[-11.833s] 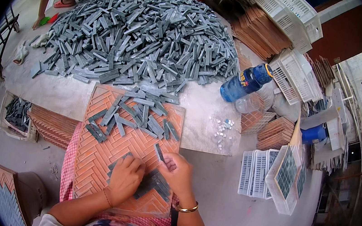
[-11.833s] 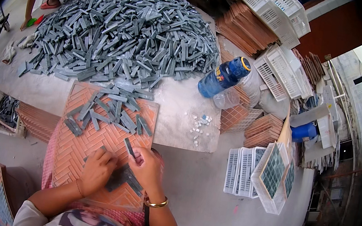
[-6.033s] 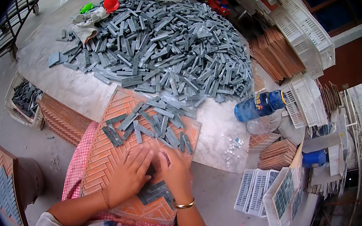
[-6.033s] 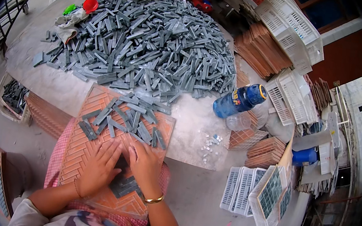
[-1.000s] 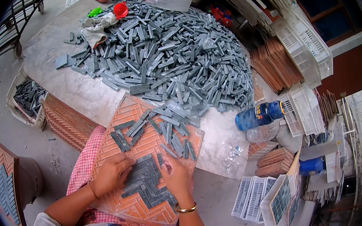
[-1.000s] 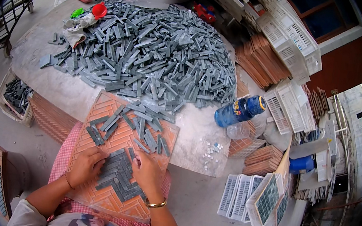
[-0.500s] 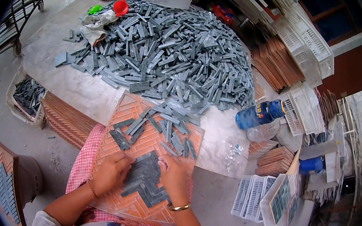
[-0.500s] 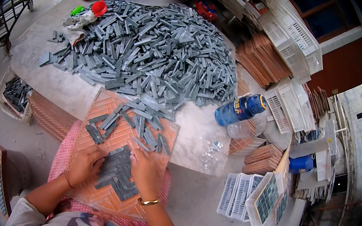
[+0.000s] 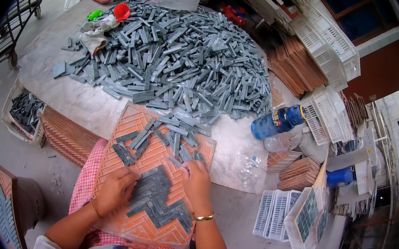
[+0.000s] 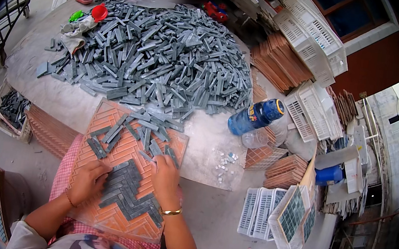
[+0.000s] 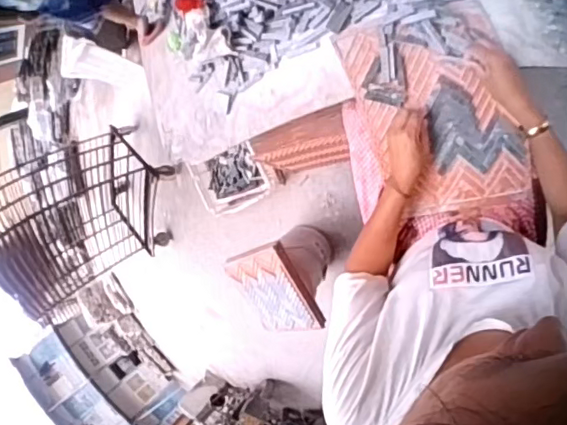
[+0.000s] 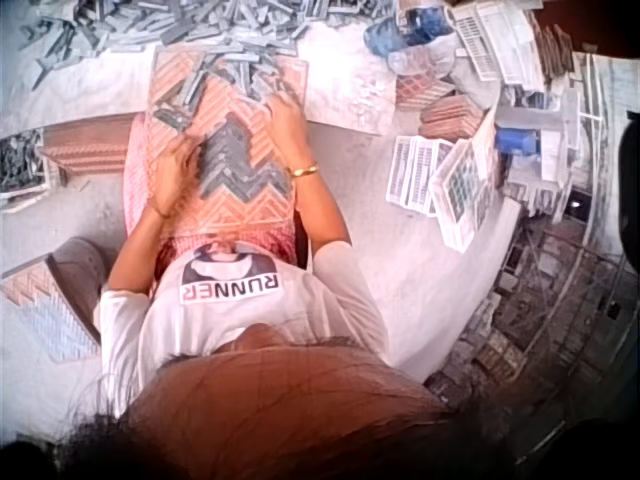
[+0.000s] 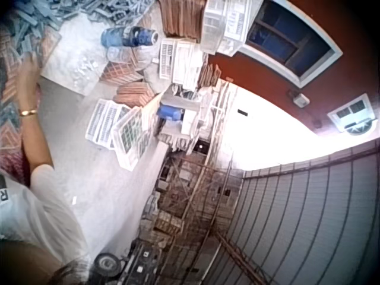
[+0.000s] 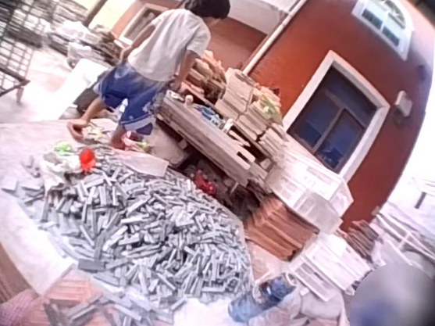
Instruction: The person sits on the floor and arranges small gray rectangular tiles into a herringbone pattern on a pink board resting on their lap. They pick tiles from a large pile on the floor and place them one by one onto the board.
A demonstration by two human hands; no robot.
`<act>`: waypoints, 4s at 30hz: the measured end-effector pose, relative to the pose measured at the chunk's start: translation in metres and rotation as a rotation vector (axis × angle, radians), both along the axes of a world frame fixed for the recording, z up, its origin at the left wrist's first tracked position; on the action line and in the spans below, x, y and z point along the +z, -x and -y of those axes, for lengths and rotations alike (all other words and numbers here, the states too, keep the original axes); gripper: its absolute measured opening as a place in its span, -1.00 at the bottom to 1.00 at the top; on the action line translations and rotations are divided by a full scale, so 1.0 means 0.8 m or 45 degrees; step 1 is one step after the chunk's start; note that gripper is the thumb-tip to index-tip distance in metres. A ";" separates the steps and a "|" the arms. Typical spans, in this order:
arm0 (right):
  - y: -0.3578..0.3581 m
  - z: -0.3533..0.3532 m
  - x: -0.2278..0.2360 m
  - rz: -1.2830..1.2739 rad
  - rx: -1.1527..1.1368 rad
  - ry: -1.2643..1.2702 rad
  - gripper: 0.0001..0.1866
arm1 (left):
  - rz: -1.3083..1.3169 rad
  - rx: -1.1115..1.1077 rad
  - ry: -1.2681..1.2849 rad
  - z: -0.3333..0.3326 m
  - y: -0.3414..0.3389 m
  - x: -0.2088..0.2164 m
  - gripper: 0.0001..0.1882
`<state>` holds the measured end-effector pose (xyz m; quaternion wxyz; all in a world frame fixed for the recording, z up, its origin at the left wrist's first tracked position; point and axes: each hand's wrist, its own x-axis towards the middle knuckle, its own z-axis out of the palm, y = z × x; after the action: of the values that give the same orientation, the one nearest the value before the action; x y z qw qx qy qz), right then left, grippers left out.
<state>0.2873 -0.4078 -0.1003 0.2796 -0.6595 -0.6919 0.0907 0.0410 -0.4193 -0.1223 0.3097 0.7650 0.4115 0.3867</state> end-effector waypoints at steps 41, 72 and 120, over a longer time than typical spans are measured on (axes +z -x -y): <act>-0.158 0.025 0.046 -0.233 0.143 0.133 -0.89 | -0.227 -0.258 -0.410 0.040 -0.179 0.034 -0.76; -0.136 0.070 0.033 -0.158 0.560 0.220 -0.81 | -0.026 -0.135 0.057 0.030 -0.105 0.048 -0.76; -0.191 0.021 0.026 -0.201 -0.226 0.060 -0.82 | -0.488 -0.301 -0.592 -0.076 -0.273 0.057 -0.69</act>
<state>0.4404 -0.4247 -0.0796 0.3245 -0.7154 -0.6042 0.1335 0.2597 -0.3582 -0.0770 0.0861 0.9166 0.2714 0.2806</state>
